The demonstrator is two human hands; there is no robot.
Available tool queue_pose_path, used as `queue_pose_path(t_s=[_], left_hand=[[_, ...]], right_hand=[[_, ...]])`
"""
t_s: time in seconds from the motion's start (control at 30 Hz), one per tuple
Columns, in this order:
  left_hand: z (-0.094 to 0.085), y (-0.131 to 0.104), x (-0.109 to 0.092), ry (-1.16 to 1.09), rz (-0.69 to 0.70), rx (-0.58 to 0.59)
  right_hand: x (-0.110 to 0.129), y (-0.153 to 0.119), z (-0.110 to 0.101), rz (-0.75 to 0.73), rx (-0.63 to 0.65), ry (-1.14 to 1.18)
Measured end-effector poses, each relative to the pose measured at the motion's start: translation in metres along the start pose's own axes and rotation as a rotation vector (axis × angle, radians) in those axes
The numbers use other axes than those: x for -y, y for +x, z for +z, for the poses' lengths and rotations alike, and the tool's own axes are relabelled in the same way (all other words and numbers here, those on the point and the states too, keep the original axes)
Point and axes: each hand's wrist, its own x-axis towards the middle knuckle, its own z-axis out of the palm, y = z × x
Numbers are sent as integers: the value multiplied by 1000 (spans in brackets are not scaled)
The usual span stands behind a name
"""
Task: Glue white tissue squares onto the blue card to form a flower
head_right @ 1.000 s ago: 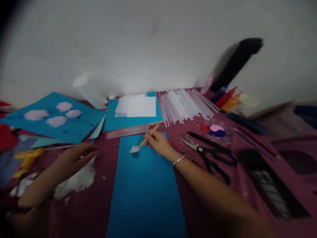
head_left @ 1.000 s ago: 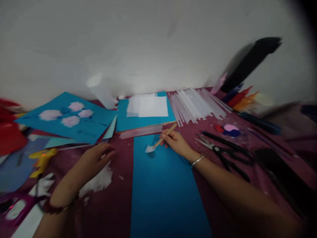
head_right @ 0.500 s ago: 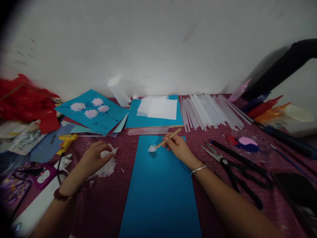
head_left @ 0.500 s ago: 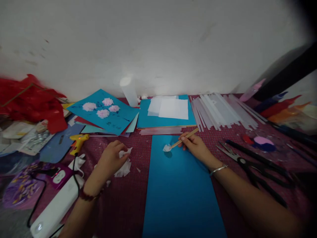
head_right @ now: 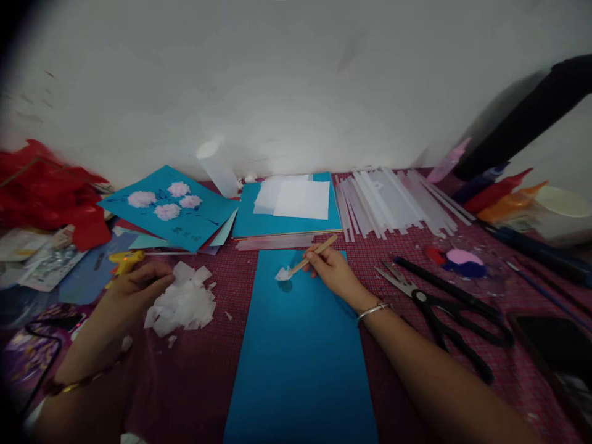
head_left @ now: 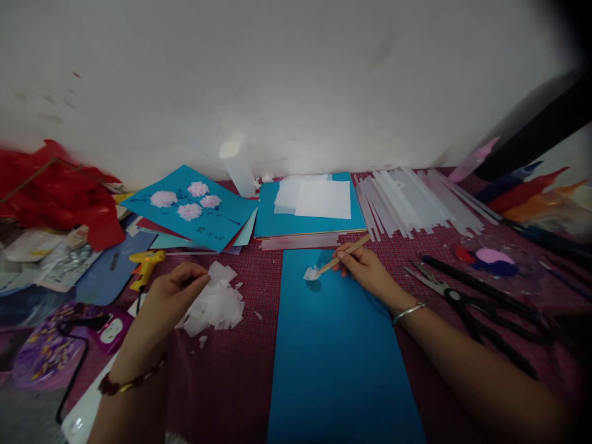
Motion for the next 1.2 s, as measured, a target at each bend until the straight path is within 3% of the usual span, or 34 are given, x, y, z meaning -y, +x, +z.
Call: queue_pose_path(t_s=[0.17,0.33,0.53,0.77,0.93,1.2], left_hand=[[8,-3,-8,-172,-85,70],[32,2,-16,-309,-111,204],[62,15,-16,-125,-70,337],[69,21,-17,19,-4,323],[78,27,-7,-17,48,316],[65,28,-5,110,53,273]], right_hand=[[2,0,0,2,-1,10],[2,0,1,9,-14,36],[2,1,1,4,-12,42],[-2,2,2,-15,-4,68],[-1,2,2,-11,-1,72],[4,2,3,44,-11,72]])
